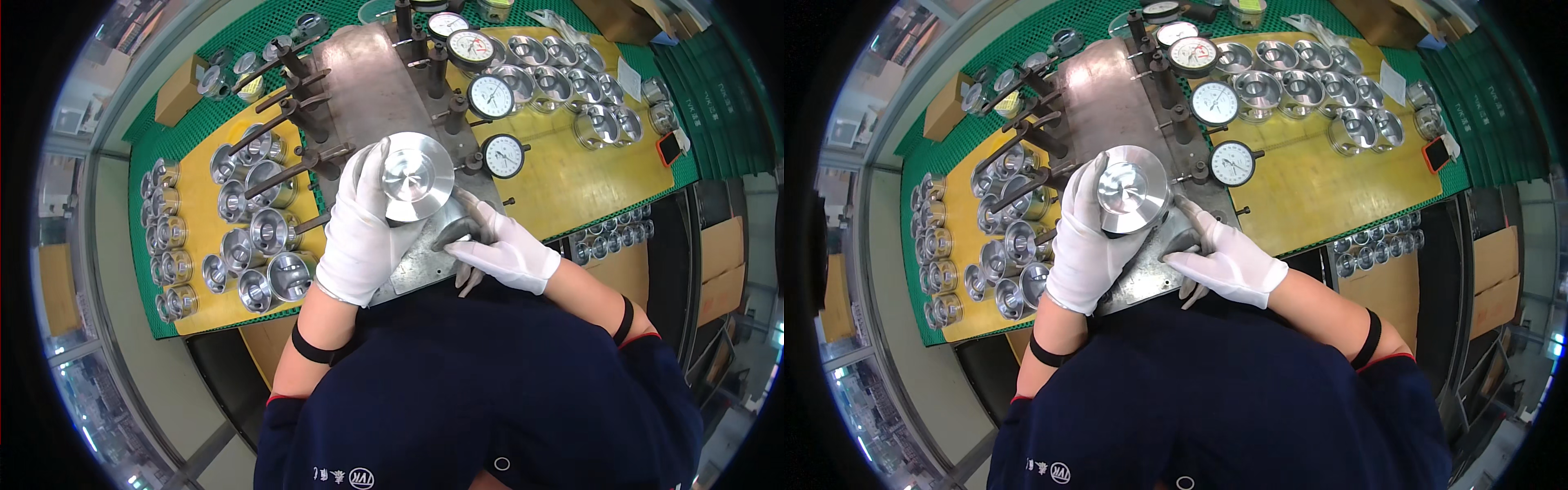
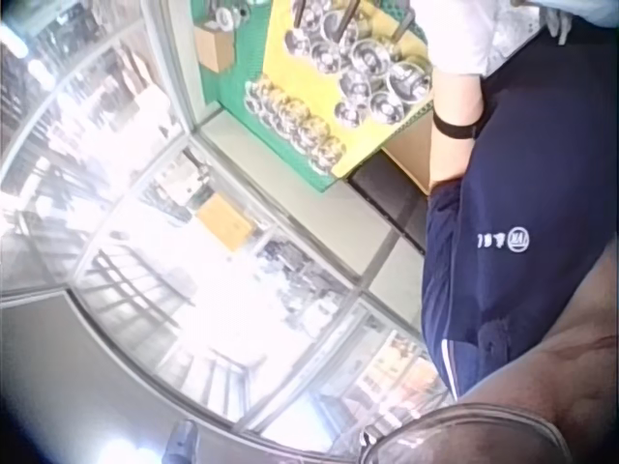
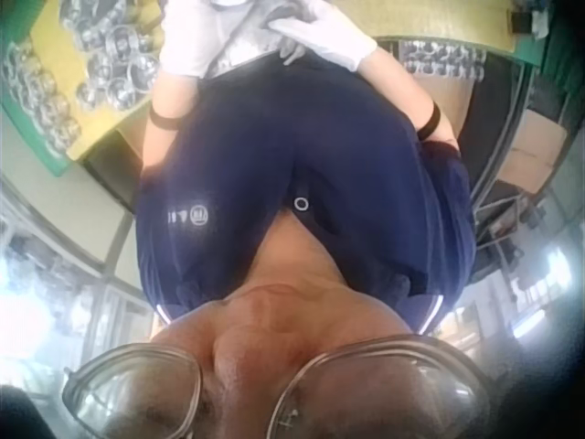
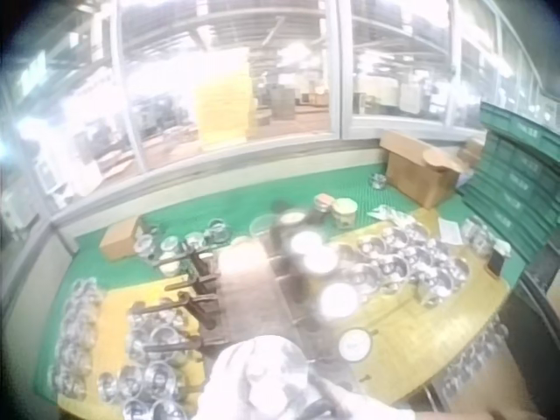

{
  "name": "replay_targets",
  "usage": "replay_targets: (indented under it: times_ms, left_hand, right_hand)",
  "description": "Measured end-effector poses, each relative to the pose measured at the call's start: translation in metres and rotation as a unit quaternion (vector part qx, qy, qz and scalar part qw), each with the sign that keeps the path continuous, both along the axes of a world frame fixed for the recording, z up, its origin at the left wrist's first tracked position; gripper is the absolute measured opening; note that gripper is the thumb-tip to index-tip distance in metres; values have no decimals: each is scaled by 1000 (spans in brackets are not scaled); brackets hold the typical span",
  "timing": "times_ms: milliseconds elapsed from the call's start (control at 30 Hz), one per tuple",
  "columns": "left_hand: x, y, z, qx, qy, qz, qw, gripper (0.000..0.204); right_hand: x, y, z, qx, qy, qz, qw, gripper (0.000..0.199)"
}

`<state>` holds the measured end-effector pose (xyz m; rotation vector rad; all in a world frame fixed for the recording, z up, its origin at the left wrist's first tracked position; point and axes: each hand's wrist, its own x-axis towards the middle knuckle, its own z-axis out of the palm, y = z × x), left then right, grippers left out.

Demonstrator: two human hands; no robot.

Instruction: Inspect metal pistons using a dial gauge measurement jig and sort them into bins.

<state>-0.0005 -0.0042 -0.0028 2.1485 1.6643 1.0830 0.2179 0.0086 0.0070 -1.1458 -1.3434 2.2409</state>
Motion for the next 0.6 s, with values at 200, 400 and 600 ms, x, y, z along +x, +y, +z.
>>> replay_targets:
  times_ms: [200,400,600]
  left_hand:
    - [1,2,-2,1,-1,13,1000,96]
    - [5,0,1,-10,-7,20,1000,92]
    - [-7,-15,6,-41,-139,-72,987,63]
  right_hand:
    - [-2,2,0,19,-18,9,1000,86]
    - [3,3,-10,64,-46,27,997,89]
    - [-2,-9,2,212,73,-66,972,87]
